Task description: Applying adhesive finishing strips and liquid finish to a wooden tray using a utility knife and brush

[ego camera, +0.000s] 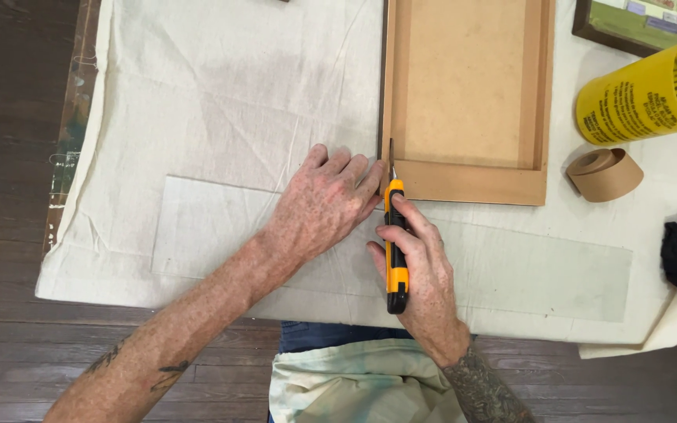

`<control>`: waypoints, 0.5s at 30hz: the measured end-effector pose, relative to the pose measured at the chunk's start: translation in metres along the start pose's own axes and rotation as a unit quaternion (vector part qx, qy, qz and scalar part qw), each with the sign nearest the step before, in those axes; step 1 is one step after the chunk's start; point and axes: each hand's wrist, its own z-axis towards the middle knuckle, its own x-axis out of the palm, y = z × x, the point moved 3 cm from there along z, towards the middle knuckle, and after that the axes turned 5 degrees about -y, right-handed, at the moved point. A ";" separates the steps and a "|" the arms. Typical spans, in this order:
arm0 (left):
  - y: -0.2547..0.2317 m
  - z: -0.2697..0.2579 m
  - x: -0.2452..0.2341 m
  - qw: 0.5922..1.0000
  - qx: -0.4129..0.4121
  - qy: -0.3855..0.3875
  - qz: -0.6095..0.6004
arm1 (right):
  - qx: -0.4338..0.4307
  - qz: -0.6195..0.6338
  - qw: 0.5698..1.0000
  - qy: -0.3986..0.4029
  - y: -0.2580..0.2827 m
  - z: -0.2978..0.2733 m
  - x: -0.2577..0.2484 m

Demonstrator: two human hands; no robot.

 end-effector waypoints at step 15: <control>-0.005 0.006 -0.008 1.000 -0.003 -0.004 0.031 | 0.012 0.021 1.000 -0.003 -0.002 -0.002 -0.004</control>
